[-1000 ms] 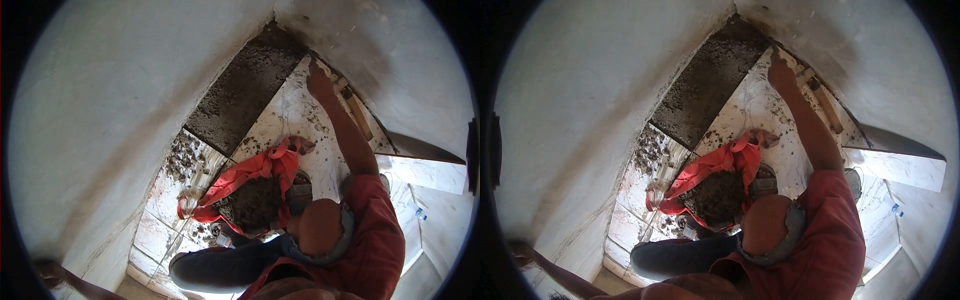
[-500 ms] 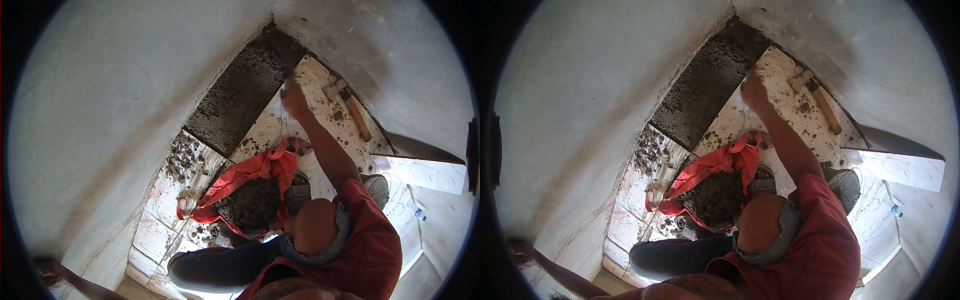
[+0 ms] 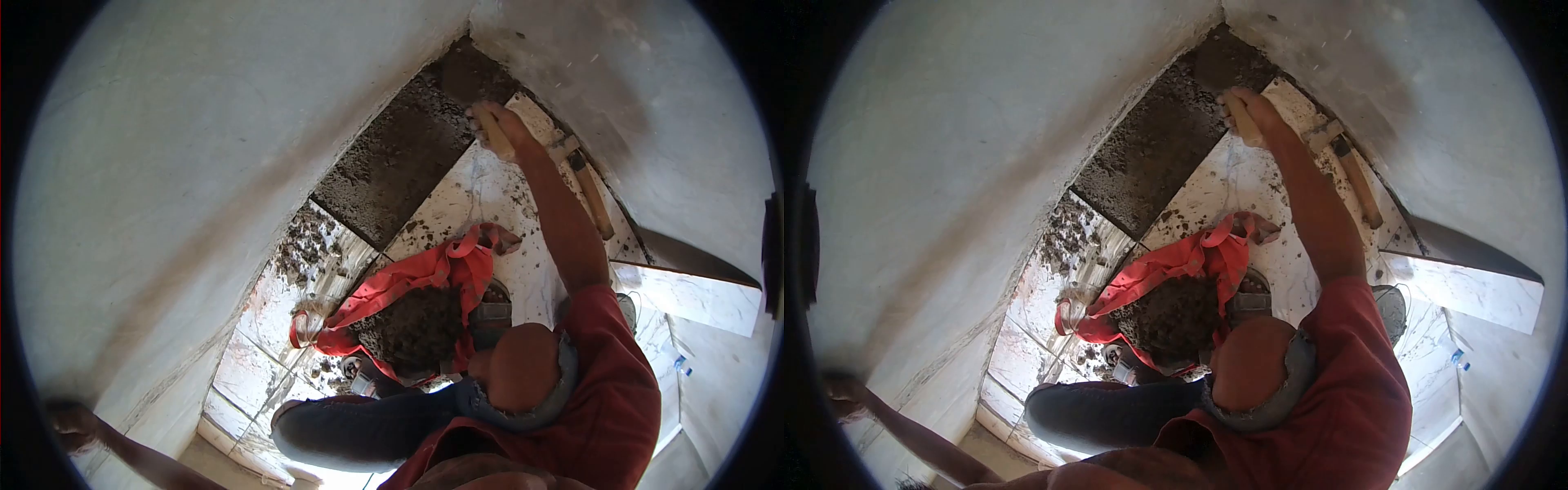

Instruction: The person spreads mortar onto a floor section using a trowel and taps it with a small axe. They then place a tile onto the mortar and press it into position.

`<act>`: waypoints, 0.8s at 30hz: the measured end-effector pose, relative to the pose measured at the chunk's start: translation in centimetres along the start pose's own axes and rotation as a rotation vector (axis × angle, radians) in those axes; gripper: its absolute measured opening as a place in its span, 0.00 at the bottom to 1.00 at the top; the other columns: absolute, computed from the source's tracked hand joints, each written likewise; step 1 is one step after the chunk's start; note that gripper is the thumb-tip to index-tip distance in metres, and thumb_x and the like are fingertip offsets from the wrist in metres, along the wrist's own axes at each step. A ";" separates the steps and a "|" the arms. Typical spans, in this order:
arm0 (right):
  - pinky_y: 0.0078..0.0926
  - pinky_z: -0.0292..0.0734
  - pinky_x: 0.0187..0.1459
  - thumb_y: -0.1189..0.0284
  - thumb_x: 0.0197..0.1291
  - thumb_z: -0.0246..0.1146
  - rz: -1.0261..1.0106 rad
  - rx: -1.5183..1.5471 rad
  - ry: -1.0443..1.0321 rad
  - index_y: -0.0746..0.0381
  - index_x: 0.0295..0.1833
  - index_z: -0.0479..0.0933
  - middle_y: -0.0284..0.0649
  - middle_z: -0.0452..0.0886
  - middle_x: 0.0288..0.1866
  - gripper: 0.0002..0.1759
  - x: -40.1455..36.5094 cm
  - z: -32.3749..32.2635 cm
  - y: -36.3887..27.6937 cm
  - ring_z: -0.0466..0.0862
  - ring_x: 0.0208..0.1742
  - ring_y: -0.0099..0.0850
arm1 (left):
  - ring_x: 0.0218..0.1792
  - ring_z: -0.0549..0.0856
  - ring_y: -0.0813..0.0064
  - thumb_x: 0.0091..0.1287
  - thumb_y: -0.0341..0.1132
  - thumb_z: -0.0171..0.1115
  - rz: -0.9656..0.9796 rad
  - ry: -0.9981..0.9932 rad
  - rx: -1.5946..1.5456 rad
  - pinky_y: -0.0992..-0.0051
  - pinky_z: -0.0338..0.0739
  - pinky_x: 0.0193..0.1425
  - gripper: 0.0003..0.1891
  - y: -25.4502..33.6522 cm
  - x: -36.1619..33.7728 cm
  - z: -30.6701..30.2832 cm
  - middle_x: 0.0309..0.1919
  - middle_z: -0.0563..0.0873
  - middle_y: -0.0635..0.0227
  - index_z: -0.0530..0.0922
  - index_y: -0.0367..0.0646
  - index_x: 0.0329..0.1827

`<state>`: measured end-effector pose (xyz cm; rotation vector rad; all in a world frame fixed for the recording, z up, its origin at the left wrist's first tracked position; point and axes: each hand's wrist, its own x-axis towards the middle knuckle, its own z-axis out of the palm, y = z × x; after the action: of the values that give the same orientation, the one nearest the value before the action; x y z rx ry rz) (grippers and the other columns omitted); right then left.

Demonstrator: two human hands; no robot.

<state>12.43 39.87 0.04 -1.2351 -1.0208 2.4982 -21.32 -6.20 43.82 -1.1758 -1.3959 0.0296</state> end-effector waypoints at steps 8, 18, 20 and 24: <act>0.26 0.70 0.20 0.56 0.59 0.55 0.028 -0.262 0.031 0.62 0.44 0.71 0.35 0.71 0.23 0.19 -3.2 5.5 4.9 0.72 0.17 0.26 | 0.69 0.54 0.53 0.73 0.40 0.35 0.172 -0.041 0.039 0.53 0.47 0.70 0.23 -0.8 1.0 -0.1 0.66 0.56 0.43 0.61 0.31 0.62; 0.43 0.77 0.32 0.64 0.57 0.53 -0.578 -1.658 -0.196 0.68 0.38 0.69 0.55 0.78 0.30 0.15 -4.8 8.2 8.2 0.81 0.32 0.47 | 0.68 0.55 0.52 0.73 0.41 0.35 0.144 -0.021 0.043 0.52 0.48 0.70 0.23 -1.1 0.5 -0.2 0.65 0.58 0.43 0.61 0.31 0.62; 0.44 0.78 0.33 0.66 0.56 0.53 -0.667 -1.748 -0.209 0.68 0.35 0.72 0.51 0.79 0.27 0.13 -3.7 8.9 8.1 0.82 0.30 0.47 | 0.69 0.55 0.52 0.73 0.41 0.35 0.153 -0.017 0.036 0.53 0.48 0.70 0.23 -1.0 0.6 -0.2 0.66 0.58 0.43 0.61 0.31 0.62; 0.44 0.78 0.36 0.68 0.54 0.52 -0.533 -1.938 -0.247 0.67 0.29 0.77 0.52 0.80 0.29 0.13 1.2 4.7 4.7 0.82 0.34 0.47 | 0.69 0.55 0.55 0.73 0.40 0.35 0.199 0.011 0.023 0.54 0.48 0.71 0.22 -1.2 0.8 0.0 0.66 0.58 0.46 0.61 0.33 0.63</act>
<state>8.76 34.47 -1.82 -0.4377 -3.3283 0.6539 -21.81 -6.26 45.21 -1.2901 -1.2615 0.1782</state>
